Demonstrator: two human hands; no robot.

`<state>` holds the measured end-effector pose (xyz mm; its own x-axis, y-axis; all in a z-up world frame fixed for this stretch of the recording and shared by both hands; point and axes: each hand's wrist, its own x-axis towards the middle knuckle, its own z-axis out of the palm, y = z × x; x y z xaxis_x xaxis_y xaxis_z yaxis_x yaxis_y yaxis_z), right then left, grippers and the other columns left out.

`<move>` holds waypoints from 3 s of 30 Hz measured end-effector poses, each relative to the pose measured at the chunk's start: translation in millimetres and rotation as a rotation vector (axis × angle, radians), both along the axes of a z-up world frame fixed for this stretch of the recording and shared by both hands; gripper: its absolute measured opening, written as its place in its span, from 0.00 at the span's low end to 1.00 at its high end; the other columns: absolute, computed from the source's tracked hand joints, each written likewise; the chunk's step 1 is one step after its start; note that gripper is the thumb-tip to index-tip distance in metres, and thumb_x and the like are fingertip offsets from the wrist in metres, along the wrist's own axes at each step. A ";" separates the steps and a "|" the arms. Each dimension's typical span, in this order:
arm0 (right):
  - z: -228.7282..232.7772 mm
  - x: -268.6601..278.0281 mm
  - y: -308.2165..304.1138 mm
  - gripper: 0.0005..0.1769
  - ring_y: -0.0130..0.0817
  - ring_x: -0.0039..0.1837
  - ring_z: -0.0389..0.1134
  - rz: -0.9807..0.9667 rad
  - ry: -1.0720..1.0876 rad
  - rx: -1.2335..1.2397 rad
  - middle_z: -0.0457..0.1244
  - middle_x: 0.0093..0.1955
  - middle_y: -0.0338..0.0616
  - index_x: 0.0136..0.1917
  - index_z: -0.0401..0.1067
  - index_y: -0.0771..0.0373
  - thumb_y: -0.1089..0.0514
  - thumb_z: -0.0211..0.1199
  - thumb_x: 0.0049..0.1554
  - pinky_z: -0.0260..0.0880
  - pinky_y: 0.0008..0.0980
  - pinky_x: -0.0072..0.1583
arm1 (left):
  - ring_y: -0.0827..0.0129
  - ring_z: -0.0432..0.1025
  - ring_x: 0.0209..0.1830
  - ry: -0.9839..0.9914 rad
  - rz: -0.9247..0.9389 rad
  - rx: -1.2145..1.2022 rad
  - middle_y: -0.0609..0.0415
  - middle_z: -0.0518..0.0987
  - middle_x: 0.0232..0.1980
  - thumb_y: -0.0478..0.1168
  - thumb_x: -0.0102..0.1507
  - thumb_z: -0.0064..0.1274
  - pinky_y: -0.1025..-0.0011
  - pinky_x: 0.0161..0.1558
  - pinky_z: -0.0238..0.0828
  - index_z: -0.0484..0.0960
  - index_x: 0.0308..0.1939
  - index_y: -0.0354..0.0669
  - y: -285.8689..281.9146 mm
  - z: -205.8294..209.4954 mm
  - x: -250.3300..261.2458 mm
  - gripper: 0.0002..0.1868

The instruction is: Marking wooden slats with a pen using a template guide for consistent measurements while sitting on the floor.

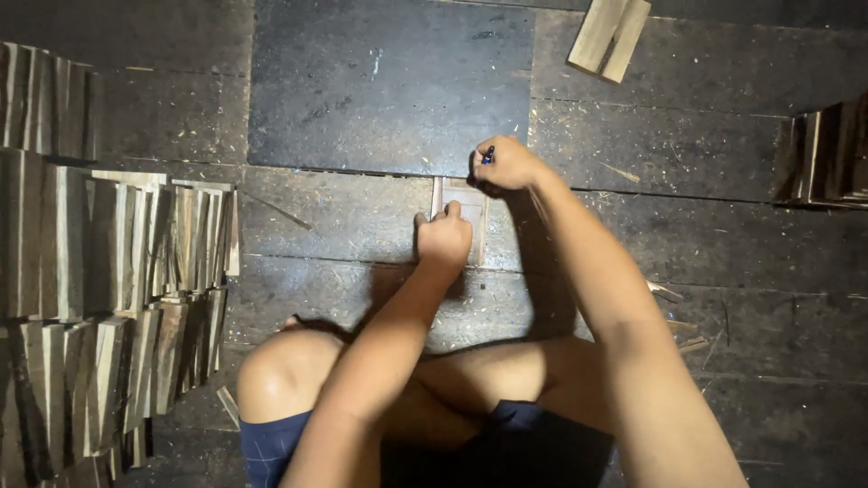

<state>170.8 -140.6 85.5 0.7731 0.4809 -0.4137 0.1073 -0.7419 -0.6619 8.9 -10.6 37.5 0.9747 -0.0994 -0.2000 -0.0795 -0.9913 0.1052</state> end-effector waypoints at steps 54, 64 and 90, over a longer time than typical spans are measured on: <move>12.3 -9.1 6.4 0.09 0.60 0.53 0.73 0.072 -0.075 -0.091 0.70 0.41 0.59 0.43 0.79 0.59 0.55 0.66 0.49 0.72 0.53 0.54 | 0.48 0.78 0.48 0.129 0.025 -0.054 0.40 0.73 0.57 0.29 0.66 0.44 0.27 0.65 0.49 0.88 0.45 0.35 -4.2 25.0 5.4 0.14; -8.4 -14.7 32.8 0.00 0.33 0.30 0.72 -0.136 0.063 0.276 0.68 0.27 0.45 0.38 0.76 0.58 0.60 0.65 0.50 0.72 0.28 0.38 | 0.52 0.78 0.50 0.178 -0.005 0.032 0.46 0.74 0.59 0.30 0.67 0.42 0.27 0.66 0.47 0.88 0.46 0.40 -2.6 65.2 6.1 0.16; -13.0 -1.9 0.8 0.07 0.54 0.45 0.73 -0.012 -0.011 0.002 0.70 0.35 0.55 0.39 0.79 0.59 0.55 0.66 0.48 0.70 0.45 0.49 | 0.58 0.73 0.60 0.304 -0.009 -0.015 0.50 0.69 0.63 0.32 0.70 0.37 0.27 0.61 0.51 0.86 0.51 0.43 5.8 53.6 5.9 0.19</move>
<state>168.9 -139.9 72.5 0.7835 0.4724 -0.4038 0.1059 -0.7417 -0.6623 14.8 -4.8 91.1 0.8697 -0.1125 -0.4806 -0.0505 -0.9889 0.1400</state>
